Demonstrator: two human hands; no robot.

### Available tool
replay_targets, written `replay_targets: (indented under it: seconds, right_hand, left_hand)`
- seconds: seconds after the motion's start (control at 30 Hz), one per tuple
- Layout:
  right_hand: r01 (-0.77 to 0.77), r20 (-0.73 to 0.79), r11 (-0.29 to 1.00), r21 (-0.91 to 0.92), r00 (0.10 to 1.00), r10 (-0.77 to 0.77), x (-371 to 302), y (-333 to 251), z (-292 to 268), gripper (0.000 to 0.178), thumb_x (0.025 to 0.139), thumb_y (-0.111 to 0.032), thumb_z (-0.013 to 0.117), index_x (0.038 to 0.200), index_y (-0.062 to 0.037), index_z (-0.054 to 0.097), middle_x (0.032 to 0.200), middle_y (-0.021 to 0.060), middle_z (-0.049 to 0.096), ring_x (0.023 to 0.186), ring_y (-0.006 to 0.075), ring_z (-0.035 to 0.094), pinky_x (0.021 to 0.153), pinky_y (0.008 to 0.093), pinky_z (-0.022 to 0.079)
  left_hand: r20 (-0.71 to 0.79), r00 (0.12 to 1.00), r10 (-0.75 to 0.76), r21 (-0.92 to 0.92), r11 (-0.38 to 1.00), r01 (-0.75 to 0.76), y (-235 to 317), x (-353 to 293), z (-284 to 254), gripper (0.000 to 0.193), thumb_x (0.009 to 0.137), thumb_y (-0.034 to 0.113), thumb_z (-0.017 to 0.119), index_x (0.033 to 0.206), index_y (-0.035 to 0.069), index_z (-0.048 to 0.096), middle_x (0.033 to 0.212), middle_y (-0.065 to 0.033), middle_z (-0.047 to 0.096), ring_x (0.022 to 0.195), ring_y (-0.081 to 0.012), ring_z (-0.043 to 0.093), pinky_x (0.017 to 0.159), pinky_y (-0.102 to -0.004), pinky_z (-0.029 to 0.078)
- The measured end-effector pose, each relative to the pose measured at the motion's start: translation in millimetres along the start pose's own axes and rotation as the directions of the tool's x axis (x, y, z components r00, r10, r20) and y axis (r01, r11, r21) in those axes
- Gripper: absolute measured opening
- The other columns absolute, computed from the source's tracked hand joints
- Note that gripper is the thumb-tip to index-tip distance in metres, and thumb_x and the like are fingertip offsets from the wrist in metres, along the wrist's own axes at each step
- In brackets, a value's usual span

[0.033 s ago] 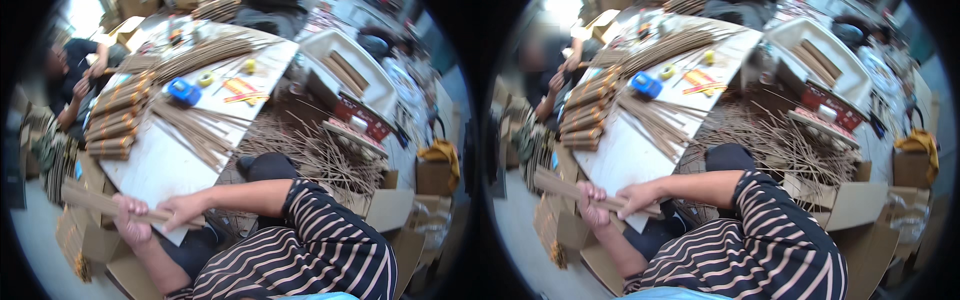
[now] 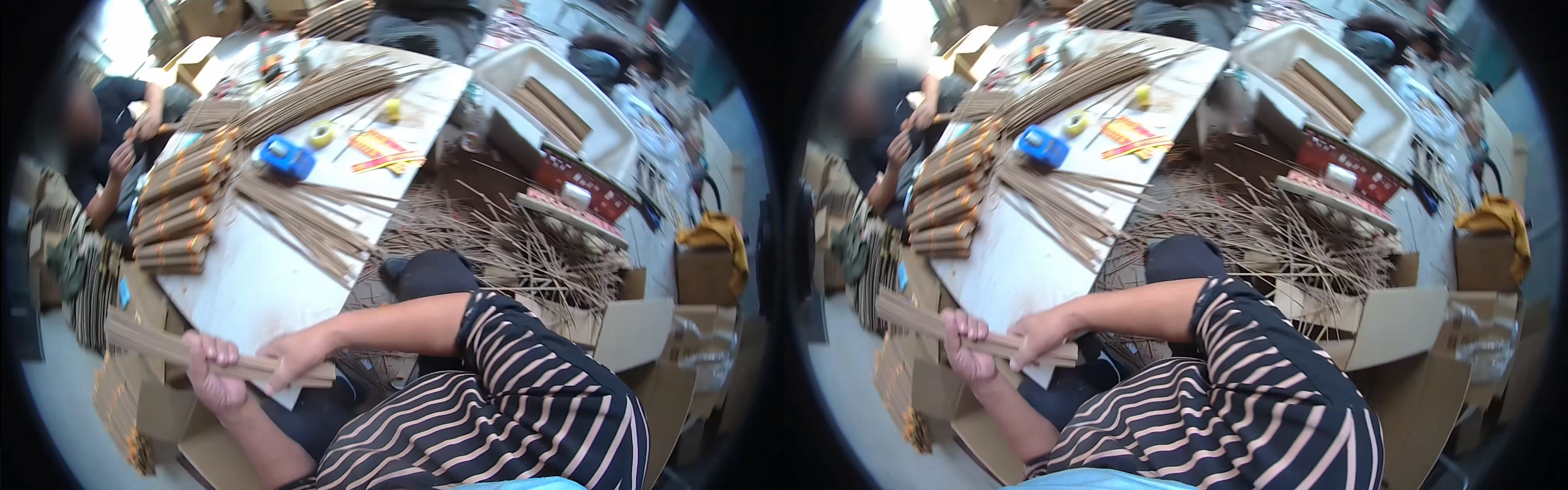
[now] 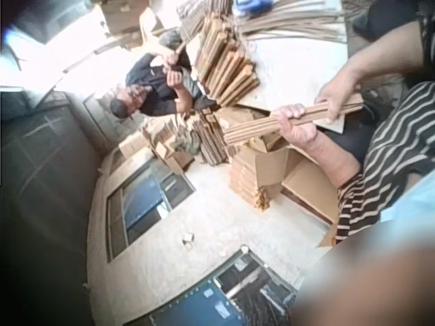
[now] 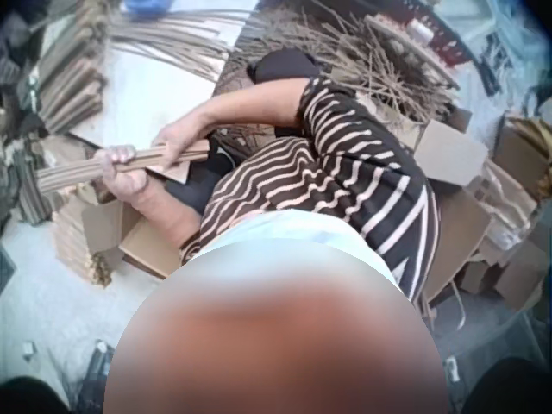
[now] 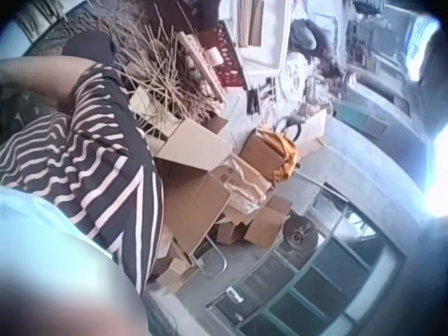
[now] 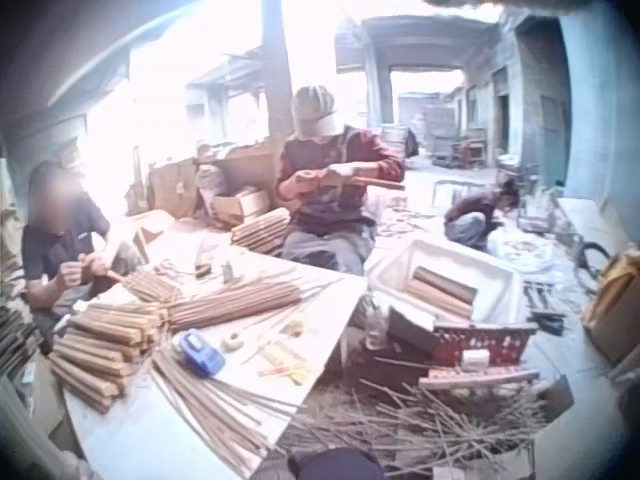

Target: The person gathers thin wooden sticks, aligns them into bundles, and secures each bundle with a small paper label. The person repeats this process, placing completed bundles on the table.

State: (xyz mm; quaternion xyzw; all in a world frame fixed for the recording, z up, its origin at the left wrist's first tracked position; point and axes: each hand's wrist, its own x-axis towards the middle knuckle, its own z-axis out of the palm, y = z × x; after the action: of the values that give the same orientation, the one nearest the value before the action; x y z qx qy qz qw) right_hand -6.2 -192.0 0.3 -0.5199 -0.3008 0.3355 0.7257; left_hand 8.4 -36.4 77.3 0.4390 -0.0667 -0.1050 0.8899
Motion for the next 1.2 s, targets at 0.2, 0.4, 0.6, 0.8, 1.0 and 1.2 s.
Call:
replay_targets:
  seconds: [0.2, 0.4, 0.6, 0.8, 1.0, 1.2]
  right_hand:
    - [-0.266, 0.234, 0.727, 0.633, 0.961, 0.148, -13, 0, 20, 0.019, 0.079, -0.011, 0.063, 0.083, 0.0017, 0.05, 0.062, 0.0089, 0.055, 0.049, 0.0172, 0.058, 0.041, 0.0309, 0.051]
    - [-0.265, -0.221, 0.964, 0.001, 0.94, 0.259, -14, -4, 10, 0.015, 0.074, -0.007, 0.059, 0.082, -0.0005, 0.047, 0.053, 0.0048, 0.05, 0.04, 0.014, 0.051, 0.036, 0.0263, 0.045]
    - [-0.245, 0.151, 0.816, 0.524, 0.969, 0.194, -16, -8, 4, 0.016, 0.076, -0.011, 0.06, 0.081, -0.0018, 0.048, 0.053, 0.0043, 0.049, 0.039, 0.0135, 0.05, 0.035, 0.0266, 0.043]
    - [-0.172, -0.089, 0.935, 0.311, 0.974, 0.209, -18, -15, 3, 0.019, 0.073, -0.006, 0.062, 0.083, -0.003, 0.046, 0.055, 0.0043, 0.049, 0.043, 0.0137, 0.053, 0.038, 0.0274, 0.046]
    - [-0.142, -0.102, 0.927, 0.348, 0.977, 0.188, -12, -7, 1, 0.023, 0.071, -0.003, 0.061, 0.084, -0.0012, 0.043, 0.055, 0.0042, 0.048, 0.042, 0.0123, 0.053, 0.036, 0.0268, 0.047]
    - [-0.136, 0.021, 0.878, 0.458, 0.99, 0.142, -26, -20, 1, 0.019, 0.074, -0.004, 0.059, 0.083, 0.0001, 0.044, 0.053, 0.0042, 0.048, 0.04, 0.013, 0.049, 0.034, 0.026, 0.042]
  left_hand:
    - [0.13, 0.987, -0.098, -0.397, 0.907, 0.142, -20, 3, -27, 0.007, 0.093, 0.01, 0.047, 0.096, 0.005, 0.043, 0.068, -0.0024, 0.042, 0.054, -0.0108, 0.038, 0.052, -0.0258, 0.039]
    - [-0.466, 0.885, 0.016, 0.071, 0.997, 0.019, -34, 10, -8, 0.018, 0.091, 0.01, 0.051, 0.106, 0.003, 0.044, 0.066, -0.0007, 0.041, 0.052, -0.01, 0.036, 0.05, -0.0263, 0.037]
    - [-0.009, 0.997, -0.071, -0.322, 0.944, 0.064, -25, 19, -32, 0.013, 0.091, 0.009, 0.051, 0.101, 0.002, 0.046, 0.062, -0.0007, 0.04, 0.05, -0.0081, 0.034, 0.046, -0.0228, 0.033]
    - [-0.031, 0.997, -0.065, -0.249, 0.967, 0.055, -27, 28, -23, 0.015, 0.094, 0.014, 0.047, 0.088, 0.001, 0.05, 0.063, -0.0021, 0.043, 0.05, -0.0088, 0.037, 0.045, -0.0238, 0.033]
    - [-0.286, 0.951, -0.115, -0.151, 0.986, 0.074, -29, 43, -16, 0.017, 0.094, 0.017, 0.048, 0.084, 0.003, 0.051, 0.062, -0.0024, 0.046, 0.048, -0.0089, 0.038, 0.043, -0.0234, 0.034]
    - [0.07, 0.994, -0.08, -0.371, 0.923, 0.1, -19, 38, -1, 0.018, 0.094, 0.016, 0.047, 0.081, 0.004, 0.049, 0.06, -0.0017, 0.045, 0.046, -0.0085, 0.038, 0.043, -0.0231, 0.034]
